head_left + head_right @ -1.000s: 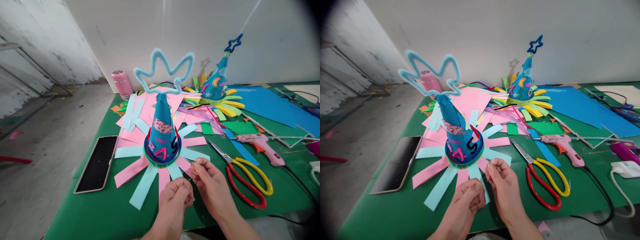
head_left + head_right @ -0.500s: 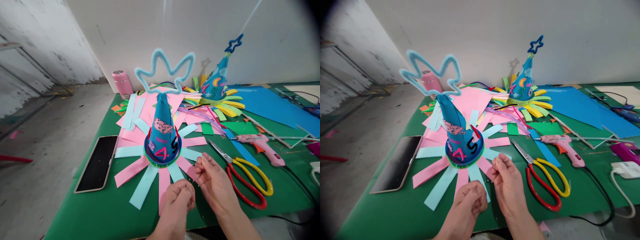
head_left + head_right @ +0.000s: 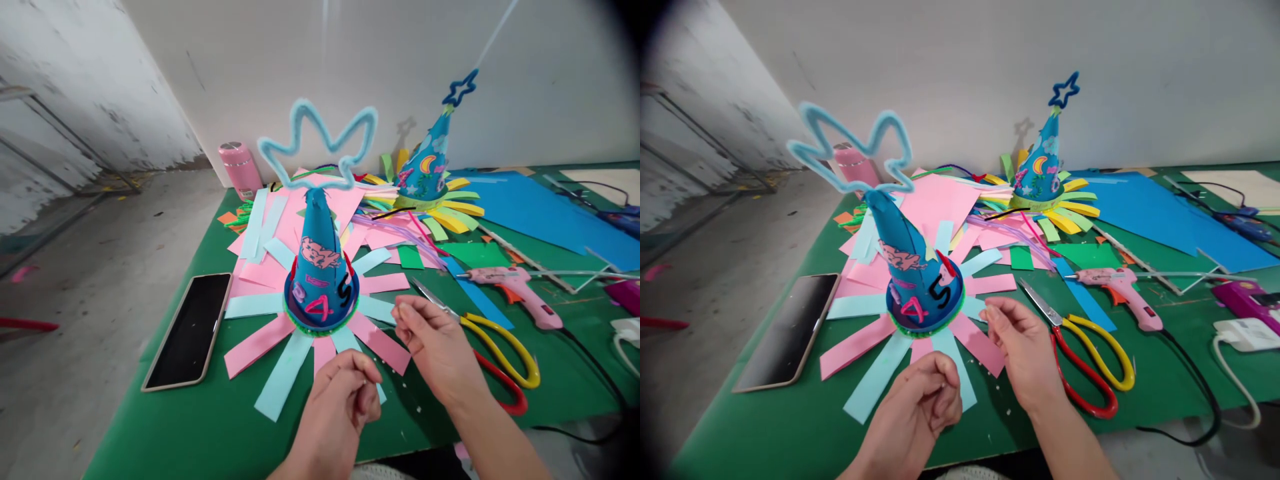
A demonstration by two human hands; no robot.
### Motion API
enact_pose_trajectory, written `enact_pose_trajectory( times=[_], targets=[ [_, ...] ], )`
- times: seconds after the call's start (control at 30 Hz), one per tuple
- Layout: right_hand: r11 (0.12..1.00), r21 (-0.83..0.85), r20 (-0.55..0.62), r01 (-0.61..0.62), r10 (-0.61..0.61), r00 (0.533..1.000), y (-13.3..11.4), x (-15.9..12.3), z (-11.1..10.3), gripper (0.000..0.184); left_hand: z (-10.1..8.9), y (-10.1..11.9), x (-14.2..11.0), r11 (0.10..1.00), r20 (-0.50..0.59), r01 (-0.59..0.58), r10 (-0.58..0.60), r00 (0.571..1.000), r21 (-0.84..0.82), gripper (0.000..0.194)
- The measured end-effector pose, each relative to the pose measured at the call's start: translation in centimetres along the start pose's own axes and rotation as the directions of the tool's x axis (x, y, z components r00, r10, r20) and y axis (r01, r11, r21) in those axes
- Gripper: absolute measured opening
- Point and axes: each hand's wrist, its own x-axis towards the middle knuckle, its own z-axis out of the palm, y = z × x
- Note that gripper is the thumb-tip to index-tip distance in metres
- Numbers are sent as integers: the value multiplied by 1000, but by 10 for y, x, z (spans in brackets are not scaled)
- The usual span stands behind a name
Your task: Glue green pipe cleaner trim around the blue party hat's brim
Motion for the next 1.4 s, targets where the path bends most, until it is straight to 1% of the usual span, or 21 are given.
enact_pose_trajectory(
  times=[0.17,0.3,0.37,0.43,0.5,0.53,0.6,0.63,0.67,0.7,0.73,0.8,0.87,0.9,1.0,1.07,1.1,1.17,1.23,1.3,1.4],
  targets=[
    [993,-122,55,-1,8,998,8,-8,3,17,9,-1,3,998,39,32,-30,999,-62,13],
    [979,-198,103,41,-21,994,6,-14,5,12,13,-2,7,998,77,1,4,997,-60,21],
    [953,-280,159,115,-72,985,6,-18,6,12,13,-4,9,998,86,-25,29,996,-51,24],
    [891,-385,221,241,-164,961,7,-21,5,14,13,-5,11,997,79,-58,61,995,-50,26],
    [776,-483,295,405,-291,910,8,-23,3,19,12,-7,12,994,55,-100,102,993,-49,27],
    [697,-519,346,494,-357,867,9,-23,2,22,12,-7,13,992,39,-119,120,992,-45,28],
    [520,-549,465,654,-460,756,10,-24,-1,30,11,-8,14,989,18,-143,144,989,-38,30],
    [447,-547,513,708,-489,705,10,-23,-2,33,11,-8,15,988,16,-150,150,988,-39,31],
    [396,-543,544,741,-506,669,10,-23,-2,35,10,-8,15,987,20,-153,154,988,-44,31],
    [367,-543,556,755,-517,651,11,-23,-3,36,10,-8,16,987,27,-152,153,988,-50,31],
    [354,-550,556,757,-521,648,11,-23,-3,36,9,-8,17,987,30,-147,149,988,-59,31],
    [360,-575,527,734,-523,670,13,-22,-3,34,8,-9,18,988,30,-134,137,990,-78,29],
    [410,-605,468,682,-509,722,14,-22,-2,29,6,-9,19,987,22,-129,132,991,-90,27],
    [460,-614,428,641,-489,760,15,-21,-1,27,6,-10,20,987,18,-129,131,991,-91,26],
    [673,-570,297,472,-367,882,16,-19,1,20,6,-9,21,990,17,-112,114,993,-85,22],
    [784,-503,221,363,-289,932,15,-17,0,18,5,-8,21,991,22,-88,90,996,-96,20],
    [816,-478,187,325,-267,946,14,-15,0,18,5,-8,21,991,25,-75,78,997,-107,20],
    [839,-462,132,287,-255,958,12,-13,-3,18,4,-7,21,990,32,-57,61,998,-128,20],
    [827,-481,146,290,-251,957,10,-11,-6,19,3,-6,21,989,37,-44,50,998,-139,20],
    [802,-505,248,320,-220,943,8,-11,-7,20,2,-6,21,990,35,-39,44,998,-139,20],
    [778,-515,410,360,-145,900,8,-12,-5,16,1,-7,21,991,25,-39,43,999,-126,23]
  ],
)
